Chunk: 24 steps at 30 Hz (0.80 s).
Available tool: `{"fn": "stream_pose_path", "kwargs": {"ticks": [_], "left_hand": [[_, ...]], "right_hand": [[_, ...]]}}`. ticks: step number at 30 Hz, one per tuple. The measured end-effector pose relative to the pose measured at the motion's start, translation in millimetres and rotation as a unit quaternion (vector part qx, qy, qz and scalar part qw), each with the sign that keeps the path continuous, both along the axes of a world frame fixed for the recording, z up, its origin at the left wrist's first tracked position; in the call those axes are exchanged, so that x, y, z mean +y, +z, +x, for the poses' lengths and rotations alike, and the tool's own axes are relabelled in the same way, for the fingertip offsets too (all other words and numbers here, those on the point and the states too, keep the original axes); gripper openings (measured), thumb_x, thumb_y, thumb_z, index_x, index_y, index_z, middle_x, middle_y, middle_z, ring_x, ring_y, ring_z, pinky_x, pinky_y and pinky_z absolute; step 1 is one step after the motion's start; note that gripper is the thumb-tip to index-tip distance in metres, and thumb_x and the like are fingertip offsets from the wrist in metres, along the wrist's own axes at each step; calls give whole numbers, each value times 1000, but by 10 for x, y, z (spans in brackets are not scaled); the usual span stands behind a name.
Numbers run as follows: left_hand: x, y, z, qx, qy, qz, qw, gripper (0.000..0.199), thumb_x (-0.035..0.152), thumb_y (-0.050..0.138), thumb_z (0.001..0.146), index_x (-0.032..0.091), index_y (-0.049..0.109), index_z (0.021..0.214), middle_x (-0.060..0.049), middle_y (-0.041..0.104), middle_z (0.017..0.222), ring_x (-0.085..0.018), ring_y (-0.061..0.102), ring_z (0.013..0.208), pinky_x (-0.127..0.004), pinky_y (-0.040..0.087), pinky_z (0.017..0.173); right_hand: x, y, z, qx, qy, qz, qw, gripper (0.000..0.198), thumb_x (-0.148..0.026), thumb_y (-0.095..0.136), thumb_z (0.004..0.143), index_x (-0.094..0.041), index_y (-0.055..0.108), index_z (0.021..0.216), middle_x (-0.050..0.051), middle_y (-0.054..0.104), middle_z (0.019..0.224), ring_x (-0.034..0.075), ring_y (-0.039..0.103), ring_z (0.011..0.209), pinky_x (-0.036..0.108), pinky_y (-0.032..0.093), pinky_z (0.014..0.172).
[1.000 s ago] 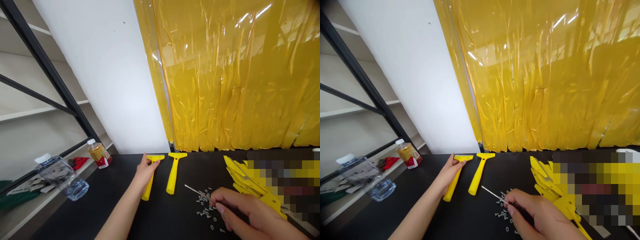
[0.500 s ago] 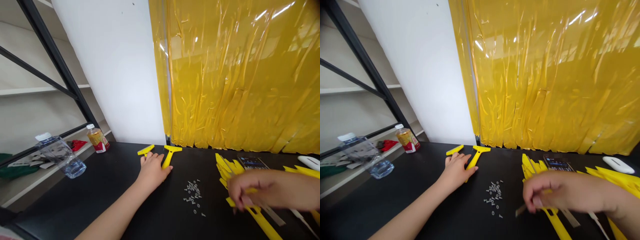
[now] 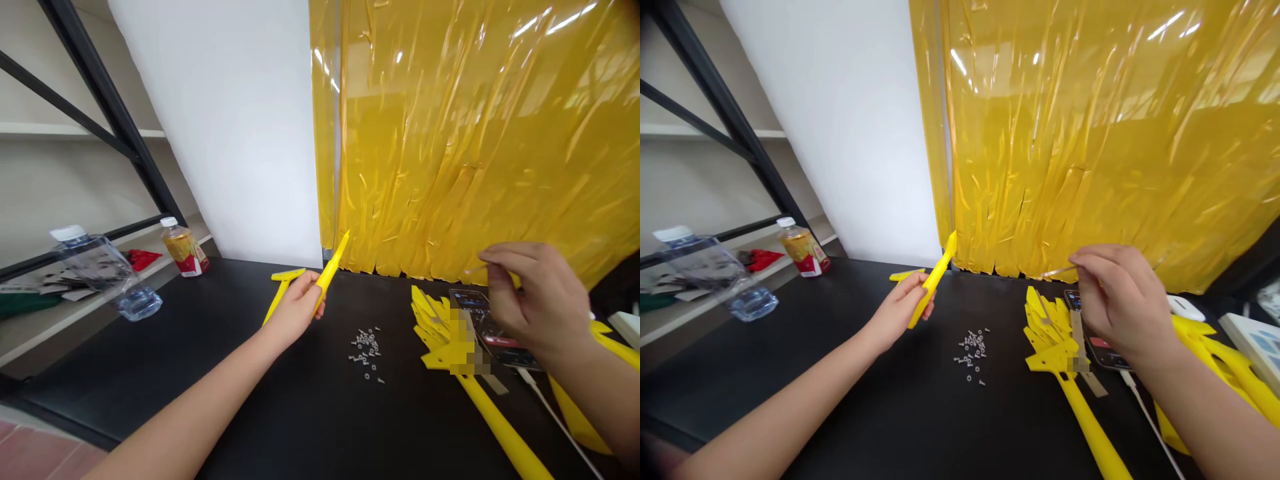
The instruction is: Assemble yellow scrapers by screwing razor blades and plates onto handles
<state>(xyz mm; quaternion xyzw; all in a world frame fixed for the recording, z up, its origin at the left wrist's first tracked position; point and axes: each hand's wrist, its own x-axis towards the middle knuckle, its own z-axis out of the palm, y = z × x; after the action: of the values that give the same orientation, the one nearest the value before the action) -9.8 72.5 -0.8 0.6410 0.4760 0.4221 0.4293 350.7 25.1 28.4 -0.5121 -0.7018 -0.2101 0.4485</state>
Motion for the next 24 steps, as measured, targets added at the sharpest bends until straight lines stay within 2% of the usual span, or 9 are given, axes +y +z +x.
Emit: {"fn": "stream_pose_path", "kwargs": {"ticks": [2,4,6,8,10,12,15,18,24], "left_hand": [[-71,-26,81,-51,-39,-34,997,16,41,49,98,26,48,95,5,55,80,-11,50,52,-24,39,51],[-130,-42,146,-85,-74,-56,992,24,50,52,100,27,49,104,6,53,80,-9,45,46,-23,37,47],[-164,-49,185,-109,-107,-62,986,28,52,58,99,25,52,107,6,54,79,-8,49,48,-24,42,51],[-178,-55,198,-126,-136,-60,981,28,48,64,97,22,55,103,3,58,82,-10,56,56,-26,48,61],[-184,-72,189,-137,-160,-60,976,28,46,67,96,21,58,103,1,59,84,-10,58,60,-26,49,63],[-191,-107,161,-141,-178,-50,973,31,48,66,97,21,60,111,1,58,84,-10,54,56,-26,45,57],[-201,-180,97,-127,-167,33,977,34,51,65,99,20,64,114,0,60,81,-10,51,54,-26,41,54],[-201,-242,41,-123,-113,113,979,36,56,64,98,20,67,103,-2,61,79,-13,52,57,-28,43,57],[-243,-289,48,-131,-49,156,978,30,50,62,100,22,68,105,-4,62,84,-15,54,63,-30,44,61]], "right_hand": [[55,-14,-69,-1,-33,-58,998,21,-27,52,96,-27,62,114,13,71,118,31,66,116,46,49,104],[131,-52,-153,-3,-65,-136,989,19,-32,48,98,-23,63,108,11,73,100,27,71,94,40,54,84],[211,-137,-234,-18,-93,-226,969,19,-37,51,98,-23,65,99,5,71,78,22,67,68,34,49,63],[285,-261,-297,-46,-120,-303,944,23,-42,55,97,-23,67,91,3,67,68,21,64,60,33,43,57],[349,-397,-339,-74,-149,-349,922,31,-48,56,99,-21,68,90,5,68,72,22,66,69,34,47,64],[403,-514,-362,-98,-170,-379,904,38,-54,57,101,-18,69,96,6,71,86,22,68,82,38,53,78],[465,-629,-366,-126,-184,-411,884,38,-52,64,101,-16,69,112,7,71,111,21,69,100,44,57,92],[503,-691,-341,-134,-188,-434,871,34,-44,66,101,-16,68,120,8,71,119,22,70,104,45,59,93],[493,-741,-334,-137,-187,-447,864,29,-41,66,102,-17,69,117,7,72,114,20,71,98,41,60,87]]}}
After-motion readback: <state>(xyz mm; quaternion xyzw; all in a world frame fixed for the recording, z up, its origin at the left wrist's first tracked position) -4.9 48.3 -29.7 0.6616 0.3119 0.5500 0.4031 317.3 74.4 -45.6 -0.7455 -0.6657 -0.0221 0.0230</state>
